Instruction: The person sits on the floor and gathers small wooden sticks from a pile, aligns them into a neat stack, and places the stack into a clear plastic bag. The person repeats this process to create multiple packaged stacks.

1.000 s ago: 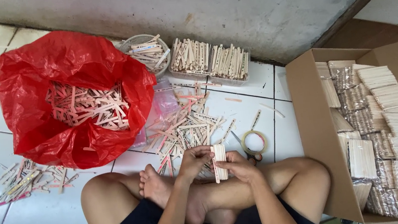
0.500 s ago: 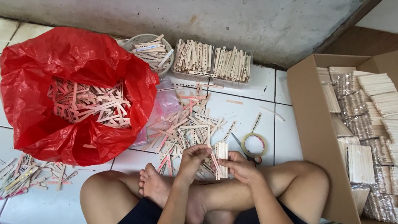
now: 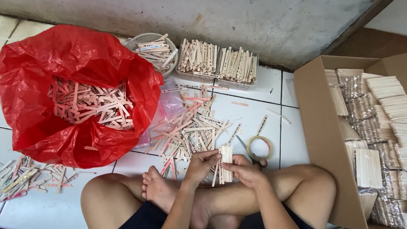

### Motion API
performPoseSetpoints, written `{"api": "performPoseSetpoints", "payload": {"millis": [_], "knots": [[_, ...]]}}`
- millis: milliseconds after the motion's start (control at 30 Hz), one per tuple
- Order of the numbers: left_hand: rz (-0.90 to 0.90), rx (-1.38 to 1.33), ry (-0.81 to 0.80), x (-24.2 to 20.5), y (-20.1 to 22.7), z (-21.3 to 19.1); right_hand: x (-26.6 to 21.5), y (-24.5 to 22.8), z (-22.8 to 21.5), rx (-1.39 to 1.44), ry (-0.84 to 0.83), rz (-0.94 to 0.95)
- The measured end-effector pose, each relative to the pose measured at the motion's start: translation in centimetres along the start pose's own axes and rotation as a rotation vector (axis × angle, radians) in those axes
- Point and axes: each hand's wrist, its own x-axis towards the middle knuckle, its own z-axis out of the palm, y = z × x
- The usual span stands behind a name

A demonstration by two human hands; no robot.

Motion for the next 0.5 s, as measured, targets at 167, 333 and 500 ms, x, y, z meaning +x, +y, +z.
{"api": "performPoseSetpoints", "payload": {"millis": [167, 333, 500], "knots": [[-0.021, -0.126, 0.007, -0.5, 1.0, 0.2, 0.7, 1.8, -1.1, 0.002, 0.003, 0.007], [-0.071, -0.25, 0.059, 0.2, 0.7, 0.7, 0.8, 1.1, -0.6, 0.004, 0.023, -0.023], [-0.029, -0.216, 0.107, 0.2, 0.5, 0.6, 1.2, 0.4, -0.1, -0.07, 0.048, -0.067]]}}
